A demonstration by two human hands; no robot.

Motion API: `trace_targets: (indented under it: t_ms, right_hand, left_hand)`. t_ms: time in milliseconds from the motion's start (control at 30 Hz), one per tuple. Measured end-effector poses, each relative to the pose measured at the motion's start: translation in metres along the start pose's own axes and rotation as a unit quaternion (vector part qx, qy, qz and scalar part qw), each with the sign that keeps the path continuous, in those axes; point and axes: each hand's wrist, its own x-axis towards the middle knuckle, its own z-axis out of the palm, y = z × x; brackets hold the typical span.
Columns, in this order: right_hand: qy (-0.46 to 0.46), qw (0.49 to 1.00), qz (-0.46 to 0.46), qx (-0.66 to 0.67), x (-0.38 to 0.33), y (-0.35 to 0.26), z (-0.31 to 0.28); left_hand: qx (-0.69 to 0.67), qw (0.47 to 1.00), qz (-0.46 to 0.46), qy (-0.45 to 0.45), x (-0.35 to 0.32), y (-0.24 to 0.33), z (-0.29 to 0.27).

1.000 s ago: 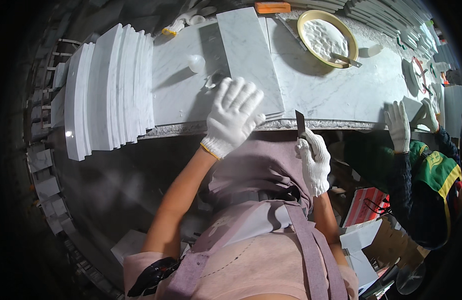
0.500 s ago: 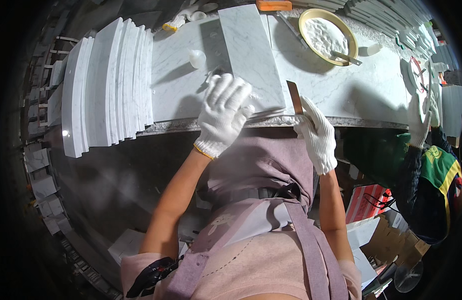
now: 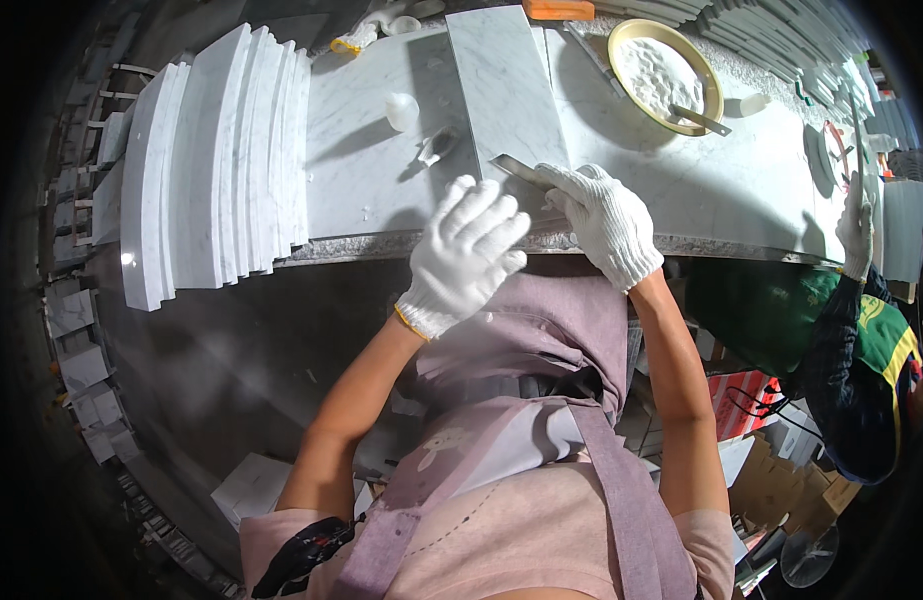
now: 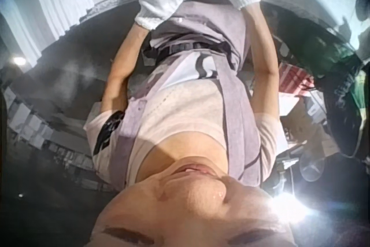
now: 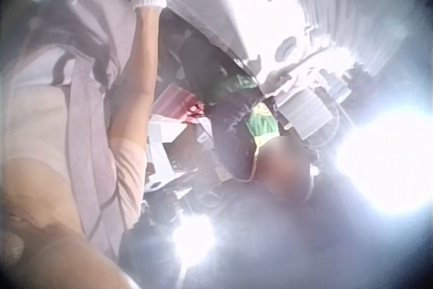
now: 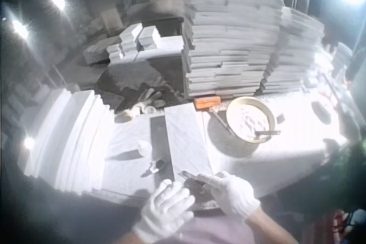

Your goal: The person repeatedly scrapes the edges of white rectangular tiles with a metal scraper, then wipes the surface with a cloth. They handle tiles one at a time from a stack on the table and place them back after treatment.

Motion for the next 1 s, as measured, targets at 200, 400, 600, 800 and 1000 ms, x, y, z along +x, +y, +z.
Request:
trace_targets:
  t_ms: [200, 400, 600, 800, 1000]
  right_hand:
    - [-0.058, 0.996, -0.032, -0.066, 0.012, -0.005, -0.002]
    - [-0.059, 0.993, -0.059, -0.087, 0.018, -0.002, 0.000]
    - [-0.082, 0.993, -0.045, -0.067, 0.019, -0.002, 0.001]
    - [-0.096, 0.992, -0.042, -0.070, 0.023, -0.001, 0.003]
    - [-0.073, 0.994, -0.047, -0.063, 0.025, 0.000, 0.005]
  left_hand:
    - [0.006, 0.990, -0.094, 0.101, -0.023, -0.015, 0.007]
    - [0.010, 0.991, -0.070, 0.113, -0.036, -0.019, 0.031]
    - [0.024, 0.986, -0.046, 0.158, -0.032, -0.029, 0.053]
    - [0.032, 0.985, -0.060, 0.158, -0.039, -0.028, 0.057]
    - [0.038, 0.984, -0.067, 0.161, -0.035, -0.025, 0.056]
